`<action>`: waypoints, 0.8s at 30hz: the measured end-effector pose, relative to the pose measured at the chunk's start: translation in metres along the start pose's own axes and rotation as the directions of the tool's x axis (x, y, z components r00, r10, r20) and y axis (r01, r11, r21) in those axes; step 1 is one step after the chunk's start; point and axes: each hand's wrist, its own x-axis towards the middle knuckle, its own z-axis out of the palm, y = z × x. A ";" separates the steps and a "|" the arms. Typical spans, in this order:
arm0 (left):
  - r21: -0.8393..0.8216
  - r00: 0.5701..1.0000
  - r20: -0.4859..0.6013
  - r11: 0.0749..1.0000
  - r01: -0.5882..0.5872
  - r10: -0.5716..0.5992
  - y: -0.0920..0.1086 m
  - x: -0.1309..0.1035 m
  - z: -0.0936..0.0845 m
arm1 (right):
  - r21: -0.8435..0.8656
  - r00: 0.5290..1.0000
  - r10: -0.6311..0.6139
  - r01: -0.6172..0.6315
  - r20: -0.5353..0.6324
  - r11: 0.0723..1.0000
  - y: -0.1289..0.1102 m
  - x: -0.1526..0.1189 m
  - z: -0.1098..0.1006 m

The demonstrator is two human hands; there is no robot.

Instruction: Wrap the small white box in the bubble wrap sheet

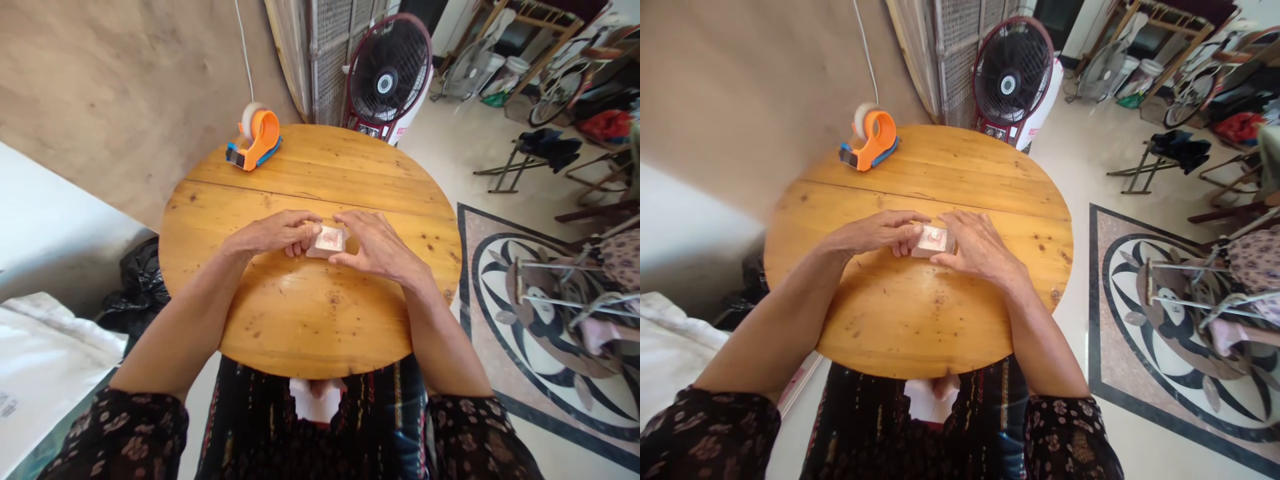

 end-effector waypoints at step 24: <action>-0.055 0.996 -0.088 0.998 -0.002 -0.003 -0.003 0.005 0.004 | 0.043 0.997 -0.026 0.029 -0.073 0.999 0.004 0.001 0.000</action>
